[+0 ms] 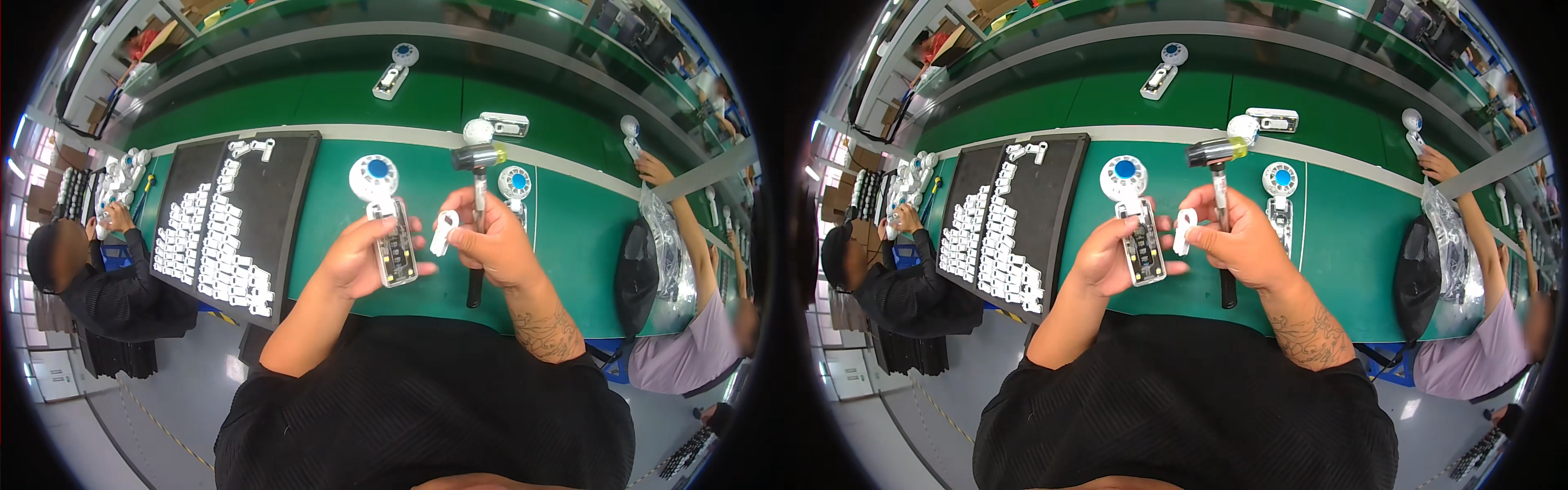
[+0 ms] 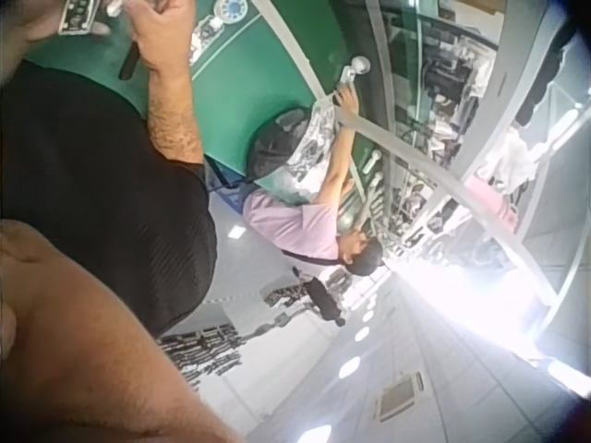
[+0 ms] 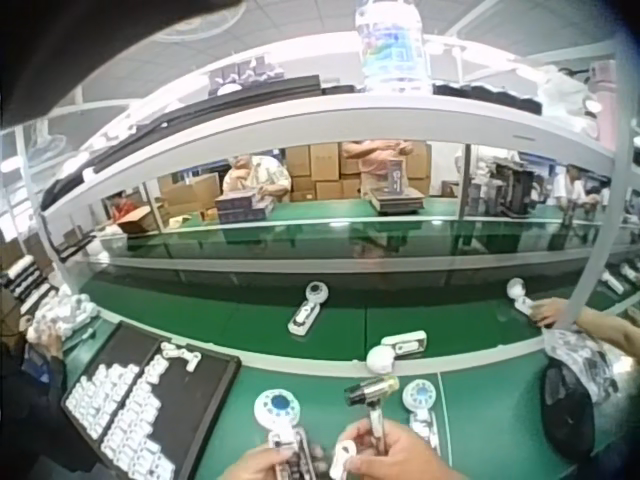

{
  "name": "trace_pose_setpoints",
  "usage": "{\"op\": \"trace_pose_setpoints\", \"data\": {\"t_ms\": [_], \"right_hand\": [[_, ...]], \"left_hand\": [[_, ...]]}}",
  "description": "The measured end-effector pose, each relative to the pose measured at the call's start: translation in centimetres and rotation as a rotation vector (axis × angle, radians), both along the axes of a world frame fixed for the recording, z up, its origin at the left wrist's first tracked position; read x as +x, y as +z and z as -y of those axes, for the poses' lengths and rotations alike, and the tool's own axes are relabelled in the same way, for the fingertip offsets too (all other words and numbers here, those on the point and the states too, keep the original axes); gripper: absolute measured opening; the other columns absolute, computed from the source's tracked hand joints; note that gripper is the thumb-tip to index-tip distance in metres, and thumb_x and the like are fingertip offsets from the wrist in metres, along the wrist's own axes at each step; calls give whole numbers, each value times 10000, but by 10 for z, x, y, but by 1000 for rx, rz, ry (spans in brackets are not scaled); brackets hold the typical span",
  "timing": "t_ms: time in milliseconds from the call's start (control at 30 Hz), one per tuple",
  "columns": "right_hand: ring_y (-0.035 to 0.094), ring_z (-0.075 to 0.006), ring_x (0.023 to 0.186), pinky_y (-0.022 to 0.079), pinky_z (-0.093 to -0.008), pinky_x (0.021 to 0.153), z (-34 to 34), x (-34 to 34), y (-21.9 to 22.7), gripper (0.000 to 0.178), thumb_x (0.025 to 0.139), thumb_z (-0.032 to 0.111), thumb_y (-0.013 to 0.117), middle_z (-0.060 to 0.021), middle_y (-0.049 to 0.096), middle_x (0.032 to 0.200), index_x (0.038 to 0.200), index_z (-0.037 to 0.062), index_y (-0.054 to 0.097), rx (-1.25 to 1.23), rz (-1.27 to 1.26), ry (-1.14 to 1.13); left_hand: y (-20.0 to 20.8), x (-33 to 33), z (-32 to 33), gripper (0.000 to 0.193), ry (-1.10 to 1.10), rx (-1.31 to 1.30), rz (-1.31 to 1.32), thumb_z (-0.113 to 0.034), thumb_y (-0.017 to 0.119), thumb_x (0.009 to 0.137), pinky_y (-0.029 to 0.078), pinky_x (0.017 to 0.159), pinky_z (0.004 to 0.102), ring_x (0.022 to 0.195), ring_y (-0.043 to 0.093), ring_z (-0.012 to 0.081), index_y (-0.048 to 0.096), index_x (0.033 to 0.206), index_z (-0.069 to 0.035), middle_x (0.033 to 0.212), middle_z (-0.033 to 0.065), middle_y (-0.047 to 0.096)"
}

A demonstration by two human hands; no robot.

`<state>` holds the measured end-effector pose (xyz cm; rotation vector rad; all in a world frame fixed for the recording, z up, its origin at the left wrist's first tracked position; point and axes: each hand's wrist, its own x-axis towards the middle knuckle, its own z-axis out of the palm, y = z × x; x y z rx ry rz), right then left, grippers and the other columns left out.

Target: Assembling and testing small electronic devices using a handheld testing probe and a small hammer on a production line.

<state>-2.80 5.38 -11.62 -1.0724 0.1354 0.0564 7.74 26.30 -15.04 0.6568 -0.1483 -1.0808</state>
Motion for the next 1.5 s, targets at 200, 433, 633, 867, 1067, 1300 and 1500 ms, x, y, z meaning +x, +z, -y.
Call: {"op": "trace_pose_setpoints", "data": {"t_ms": [200,433,633,867,1067,1300,1500], "right_hand": [[555,-17,639,333,-165,459,-7,-4,5,354,886,-22,733,-69,688,964,1201,29,579,-81,-65,-182],[524,-13,583,340,-167,459,-14,-4,-5,357,862,-23,764,-66,684,966,1175,19,598,-215,10,-178],[465,33,586,369,-158,532,-16,-9,-6,328,847,2,797,-43,680,1013,1135,17,640,-212,10,-182],[443,37,575,354,-157,519,-20,-14,-3,335,839,-1,797,-28,674,992,1134,10,638,-245,4,-184],[447,31,564,347,-156,507,-24,-9,-13,347,838,10,802,-29,678,983,1142,11,634,-287,31,-216],[438,23,555,343,-166,507,-32,1,-8,342,829,40,813,-3,682,926,1131,11,656,-450,26,-250],[400,17,552,342,-185,508,-33,1,-5,341,804,83,829,12,677,869,1101,17,676,-739,10,-331]], "left_hand": [[-7,4,-14,413,-86,-120,-82,-252,514,1076,617,871,542,1161,660,326,411,1429,-65,1313,188,609],[0,-1,-13,403,54,97,182,-250,478,1074,628,770,508,1149,671,352,436,1413,-36,1315,226,607],[-28,13,-17,395,76,30,-42,-292,443,1023,597,653,438,1054,705,340,554,1277,-12,1117,210,672],[-41,17,-20,416,27,-76,-49,-320,445,1001,585,629,432,946,705,315,559,1266,-21,1078,197,679],[-10,-5,-8,496,145,157,200,-244,546,969,584,624,419,975,684,270,423,1410,-55,1184,169,642],[9,-23,12,835,43,382,676,-56,686,863,592,809,364,1147,624,201,198,1539,-78,1352,124,546],[-3,-28,26,798,164,425,966,10,635,880,574,921,370,1214,609,225,174,1530,-35,1381,159,509]]}}
